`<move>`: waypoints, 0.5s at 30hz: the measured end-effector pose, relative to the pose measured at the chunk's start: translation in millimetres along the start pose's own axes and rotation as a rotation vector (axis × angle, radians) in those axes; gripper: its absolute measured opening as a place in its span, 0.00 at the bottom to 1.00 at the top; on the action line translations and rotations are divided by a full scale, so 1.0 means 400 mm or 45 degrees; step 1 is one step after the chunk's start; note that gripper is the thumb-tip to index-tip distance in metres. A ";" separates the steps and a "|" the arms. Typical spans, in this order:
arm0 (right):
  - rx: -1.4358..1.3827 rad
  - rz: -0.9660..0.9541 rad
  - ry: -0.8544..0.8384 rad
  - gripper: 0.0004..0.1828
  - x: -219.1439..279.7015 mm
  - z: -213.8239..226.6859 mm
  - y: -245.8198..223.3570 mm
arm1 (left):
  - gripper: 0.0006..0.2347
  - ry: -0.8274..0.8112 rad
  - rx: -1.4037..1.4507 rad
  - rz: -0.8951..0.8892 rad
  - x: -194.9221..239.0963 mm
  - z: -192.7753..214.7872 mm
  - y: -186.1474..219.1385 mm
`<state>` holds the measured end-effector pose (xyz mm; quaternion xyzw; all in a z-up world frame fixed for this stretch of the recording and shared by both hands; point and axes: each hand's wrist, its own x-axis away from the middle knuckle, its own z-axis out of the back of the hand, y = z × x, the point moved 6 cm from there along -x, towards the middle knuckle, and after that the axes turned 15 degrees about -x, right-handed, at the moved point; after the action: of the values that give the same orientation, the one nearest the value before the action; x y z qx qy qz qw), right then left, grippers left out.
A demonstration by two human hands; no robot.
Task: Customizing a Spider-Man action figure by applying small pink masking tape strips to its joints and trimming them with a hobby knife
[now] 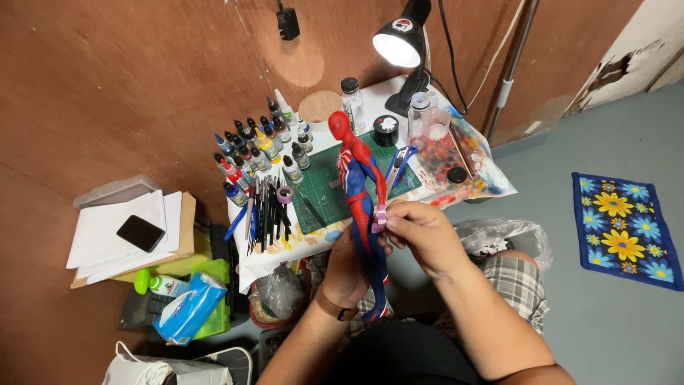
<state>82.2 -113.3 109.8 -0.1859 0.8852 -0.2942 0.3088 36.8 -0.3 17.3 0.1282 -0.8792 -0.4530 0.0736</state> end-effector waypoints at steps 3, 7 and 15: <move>-0.312 -0.256 -0.060 0.05 0.007 0.038 0.027 | 0.06 -0.049 -0.038 0.008 -0.007 0.016 -0.019; -0.447 -0.373 0.019 0.04 0.012 0.079 0.060 | 0.06 -0.068 -0.007 0.004 0.022 -0.049 0.037; -0.513 -0.300 0.036 0.05 0.025 0.094 0.074 | 0.09 -0.057 0.021 0.030 0.012 -0.057 0.027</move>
<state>95.0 -111.5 62.6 -0.3415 0.9025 -0.1483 0.2166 36.1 -13.3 39.5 0.1083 -0.8858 -0.4474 0.0583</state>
